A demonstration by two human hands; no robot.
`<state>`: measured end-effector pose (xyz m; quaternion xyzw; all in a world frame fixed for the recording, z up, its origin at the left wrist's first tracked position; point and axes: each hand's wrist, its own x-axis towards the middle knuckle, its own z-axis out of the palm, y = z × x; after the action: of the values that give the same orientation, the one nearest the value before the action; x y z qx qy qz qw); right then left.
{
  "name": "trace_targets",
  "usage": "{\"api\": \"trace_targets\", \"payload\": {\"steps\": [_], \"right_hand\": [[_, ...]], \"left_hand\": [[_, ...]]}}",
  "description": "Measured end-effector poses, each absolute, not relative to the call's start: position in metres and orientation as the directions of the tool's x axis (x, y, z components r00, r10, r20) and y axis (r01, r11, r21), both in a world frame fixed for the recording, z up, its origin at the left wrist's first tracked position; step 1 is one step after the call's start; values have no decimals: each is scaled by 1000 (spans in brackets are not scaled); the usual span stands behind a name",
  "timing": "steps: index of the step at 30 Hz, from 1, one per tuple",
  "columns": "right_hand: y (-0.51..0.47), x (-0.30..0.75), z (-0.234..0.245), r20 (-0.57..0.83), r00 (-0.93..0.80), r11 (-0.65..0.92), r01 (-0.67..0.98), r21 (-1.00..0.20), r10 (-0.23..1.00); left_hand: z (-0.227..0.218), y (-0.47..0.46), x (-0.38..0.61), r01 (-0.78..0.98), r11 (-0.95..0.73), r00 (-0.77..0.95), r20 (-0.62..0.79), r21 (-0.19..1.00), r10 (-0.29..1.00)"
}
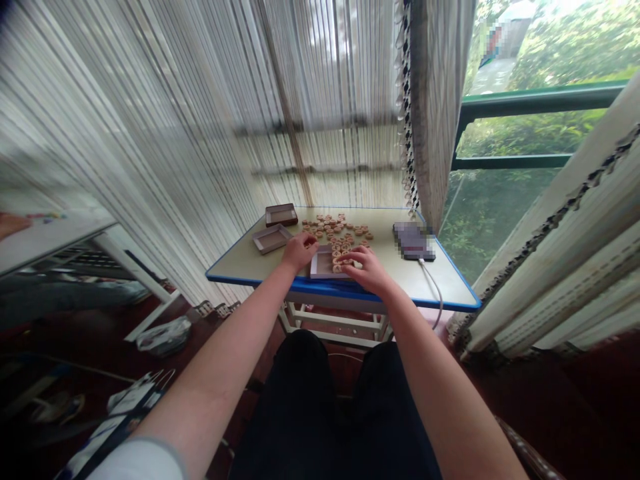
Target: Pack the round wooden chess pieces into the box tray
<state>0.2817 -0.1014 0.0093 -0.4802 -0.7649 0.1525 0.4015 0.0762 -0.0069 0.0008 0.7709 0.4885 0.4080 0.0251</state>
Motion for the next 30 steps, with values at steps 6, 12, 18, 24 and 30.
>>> {"api": "trace_targets", "payload": {"steps": [6, 12, 18, 24, 30], "right_hand": [[-74, 301, 19, 416, 113, 305, 516, -801, 902], [0, 317, 42, 440, 238, 197, 646, -738, 866], [42, 306, 26, 518, 230, 120, 823, -556, 824], [51, 317, 6, 430, 111, 68, 922, -380, 896], [55, 313, 6, 400, 22, 127, 931, -343, 916]], "left_hand": [[1, -9, 77, 738, -516, 228, 559, 436, 797], [5, -11, 79, 743, -541, 291, 538, 394, 791], [4, -14, 84, 740, -563, 326, 535, 369, 779], [22, 19, 78, 800, -466, 289, 436, 379, 852], [39, 98, 93, 823, -534, 464, 313, 192, 829]]}}
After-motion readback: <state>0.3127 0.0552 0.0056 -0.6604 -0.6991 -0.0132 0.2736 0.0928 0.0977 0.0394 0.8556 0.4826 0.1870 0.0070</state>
